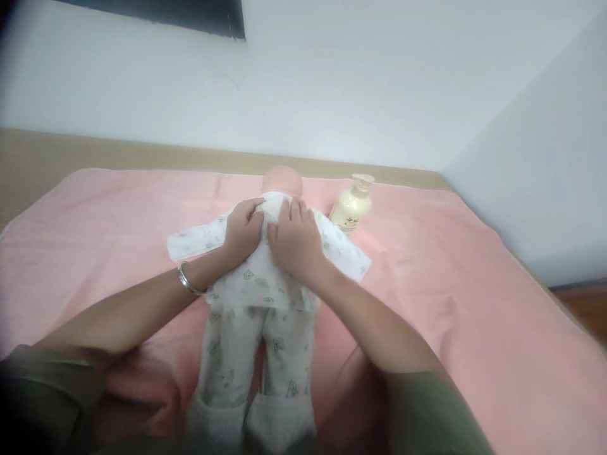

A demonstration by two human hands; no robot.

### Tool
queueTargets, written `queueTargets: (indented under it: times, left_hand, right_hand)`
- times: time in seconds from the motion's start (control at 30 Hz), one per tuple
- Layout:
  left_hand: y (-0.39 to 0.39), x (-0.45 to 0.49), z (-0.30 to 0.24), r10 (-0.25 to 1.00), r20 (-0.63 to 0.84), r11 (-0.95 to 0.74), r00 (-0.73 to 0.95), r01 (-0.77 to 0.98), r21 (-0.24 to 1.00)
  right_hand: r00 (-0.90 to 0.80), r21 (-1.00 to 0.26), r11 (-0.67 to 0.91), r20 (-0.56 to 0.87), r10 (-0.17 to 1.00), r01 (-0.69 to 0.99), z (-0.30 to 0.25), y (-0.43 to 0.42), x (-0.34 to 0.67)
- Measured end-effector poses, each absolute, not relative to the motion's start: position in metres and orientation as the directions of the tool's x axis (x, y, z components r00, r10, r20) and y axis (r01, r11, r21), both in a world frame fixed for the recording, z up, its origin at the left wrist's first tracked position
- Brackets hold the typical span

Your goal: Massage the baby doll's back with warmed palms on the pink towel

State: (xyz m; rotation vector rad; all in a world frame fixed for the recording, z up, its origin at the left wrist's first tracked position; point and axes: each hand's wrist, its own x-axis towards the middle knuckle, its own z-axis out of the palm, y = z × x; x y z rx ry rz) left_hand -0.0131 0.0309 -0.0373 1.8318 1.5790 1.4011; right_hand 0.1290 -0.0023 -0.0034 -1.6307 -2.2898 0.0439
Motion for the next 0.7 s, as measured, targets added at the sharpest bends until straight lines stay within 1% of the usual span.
queueTargets:
  times: [0.1, 0.17, 0.23, 0.3, 0.4, 0.47, 0.53, 0.63, 0.7]
  left_hand:
    - [0.030, -0.014, -0.035, 0.891, 0.440, -0.317, -0.112, 0.542, 0.778]
    - [0.029, -0.013, -0.033, 0.896, 0.437, -0.319, -0.079, 0.571, 0.757]
    - [0.026, -0.011, -0.031, 0.893, 0.450, -0.337, -0.026, 0.625, 0.704]
    - [0.020, -0.008, -0.031, 0.877, 0.481, -0.359, 0.013, 0.682, 0.637]
    - [0.010, -0.003, -0.033, 0.851, 0.523, -0.378, 0.035, 0.733, 0.566]
    - [0.010, -0.002, -0.032, 0.855, 0.517, -0.372, 0.035, 0.737, 0.564]
    - [0.016, -0.005, -0.031, 0.878, 0.477, -0.347, 0.030, 0.727, 0.593]
    - [0.032, -0.013, -0.026, 0.922, 0.387, -0.292, 0.020, 0.691, 0.661]
    - [0.038, -0.017, -0.022, 0.935, 0.353, -0.270, 0.018, 0.682, 0.680]
  right_hand:
    - [-0.384, -0.157, 0.446, 0.315, 0.868, 0.881, -0.007, -0.024, 0.115]
    - [-0.420, -0.192, 0.485, 0.298, 0.857, 0.853, -0.007, -0.018, 0.116]
    - [-0.380, -0.274, 0.443, 0.253, 0.890, 0.854, -0.005, 0.000, 0.123]
    - [-0.305, -0.347, 0.357, 0.195, 0.932, 0.867, -0.002, 0.020, 0.133]
    - [-0.241, -0.380, 0.281, 0.151, 0.959, 0.881, 0.001, 0.036, 0.141]
    - [-0.224, -0.350, 0.274, 0.176, 0.959, 0.896, 0.001, 0.030, 0.139]
    - [-0.230, -0.289, 0.294, 0.234, 0.945, 0.911, -0.001, 0.014, 0.131]
    - [-0.303, -0.189, 0.374, 0.322, 0.897, 0.908, -0.005, -0.016, 0.117]
    - [-0.344, -0.164, 0.416, 0.342, 0.875, 0.895, -0.008, -0.026, 0.112]
